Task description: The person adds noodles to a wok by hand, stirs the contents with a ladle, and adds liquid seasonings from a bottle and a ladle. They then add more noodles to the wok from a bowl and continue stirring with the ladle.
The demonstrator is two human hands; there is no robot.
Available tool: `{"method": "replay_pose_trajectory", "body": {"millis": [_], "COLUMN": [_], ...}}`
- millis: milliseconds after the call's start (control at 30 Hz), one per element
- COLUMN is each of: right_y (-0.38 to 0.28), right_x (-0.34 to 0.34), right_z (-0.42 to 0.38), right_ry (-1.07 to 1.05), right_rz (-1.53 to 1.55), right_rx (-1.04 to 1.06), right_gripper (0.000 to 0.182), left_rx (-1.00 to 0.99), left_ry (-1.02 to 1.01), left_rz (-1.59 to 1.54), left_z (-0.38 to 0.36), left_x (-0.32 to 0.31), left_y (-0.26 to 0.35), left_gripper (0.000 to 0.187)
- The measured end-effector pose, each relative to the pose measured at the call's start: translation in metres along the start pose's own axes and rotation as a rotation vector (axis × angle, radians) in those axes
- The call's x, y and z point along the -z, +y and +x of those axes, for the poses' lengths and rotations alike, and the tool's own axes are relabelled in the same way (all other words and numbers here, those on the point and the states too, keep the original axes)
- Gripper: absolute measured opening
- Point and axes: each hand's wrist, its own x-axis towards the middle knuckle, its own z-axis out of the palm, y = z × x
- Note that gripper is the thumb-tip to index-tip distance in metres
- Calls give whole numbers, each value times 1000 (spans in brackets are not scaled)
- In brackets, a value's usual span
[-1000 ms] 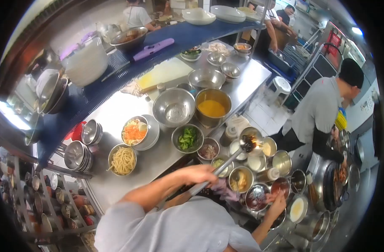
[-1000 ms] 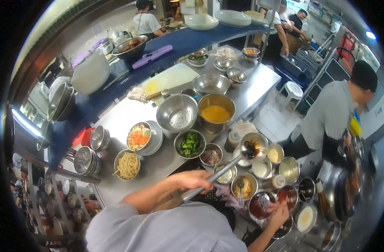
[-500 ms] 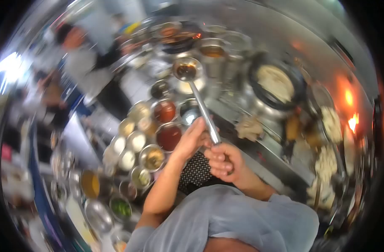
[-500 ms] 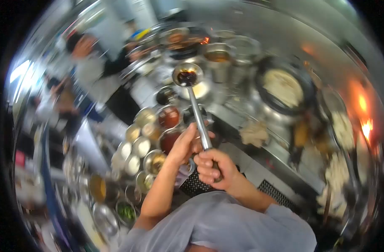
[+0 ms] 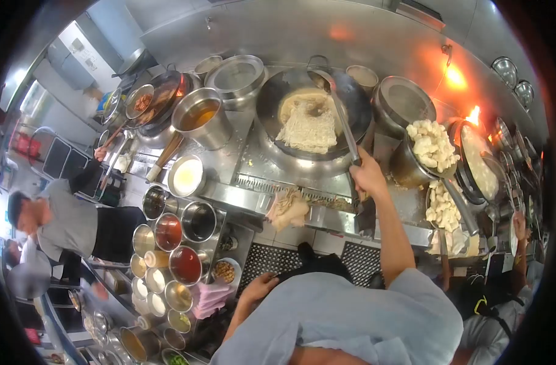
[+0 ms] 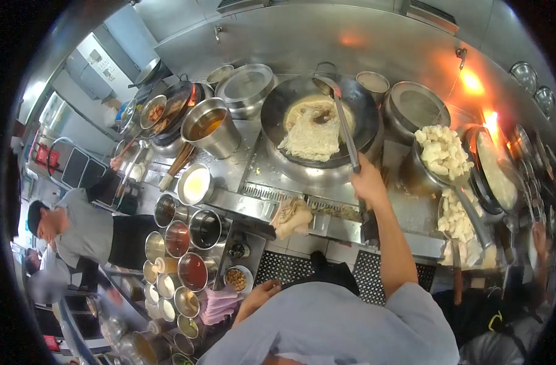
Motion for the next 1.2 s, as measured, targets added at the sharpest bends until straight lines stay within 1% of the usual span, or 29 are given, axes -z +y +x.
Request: {"method": "replay_pose_trajectory", "body": {"millis": [33, 100, 133, 167, 267, 300, 333, 400, 433, 467, 500, 567, 667, 767, 867, 967, 1067, 1100, 1167, 1200], "right_y": [0, 10, 19, 36, 25, 44, 42, 29, 30, 33, 37, 40, 30, 20, 4, 9, 4, 1, 0, -2], "right_x": [10, 14, 14, 18, 46, 50, 54, 61, 59, 56, 52, 37, 17, 11, -5, -23, -40, -41, -48, -49], "right_z": [15, 34, 44, 51, 27, 34, 35, 35, 40, 41, 41, 33, 8, -13, -26, -27, -30, -33, -41, -40], "right_ry": [-17, -22, -22, -129, -196, -159, -135, -79, -41, -21, -1, 2, -81, -35, 153, 172, 119, 103, 148, 164], "right_rz": [-32, 43, 82, 221, 330, 289, 265, 218, 182, 202, 221, 316, 602, 403, 262, 421, 753, 823, 1001, 1088], "right_rx": [-31, -118, -163, -148, -188, -86, -92, -105, -119, -159, -199, -240, -397, -291, -314, -363, -486, -519, -552, -560], "right_gripper": [63, 61, 61, 57, 54, 56, 58, 60, 62, 62, 61, 59, 58, 57, 57, 59, 53, 46, 41, 38], "left_rx": [1, -31, -49, -51, -215, -297, -378, -419, -542, -653, -698, -444, -259, -253, -287, -259, -596, -722, -967, -1028], "left_ry": [30, 60, 74, 127, 119, 172, 223, 512, 570, 639, 668, 546, 222, 392, 376, 116, 222, 193, 143, 51], "left_rz": [25, -58, -97, -60, -203, -206, -209, 222, 240, 255, 357, 618, 787, 822, 902, 711, 366, 368, 367, 372], "left_z": [9, 26, 29, 30, 38, 44, 51, 61, 89, 116, 148, 199, 256, 275, 240, 273, 274, 269, 251, 242], "left_x": [3, 11, 15, 19, 42, 54, 69, 105, 122, 134, 146, 160, 165, 161, 164, 170, 169, 170, 172, 174], "left_y": [2, 2, 16, 31, 91, 116, 147, 239, 258, 290, 313, 362, 387, 373, 383, 375, 366, 366, 364, 366], "left_gripper": [54, 53, 53, 48, 47, 47, 47, 49, 50, 53, 59, 73, 86, 91, 95, 88, 83, 80, 74, 70]}}
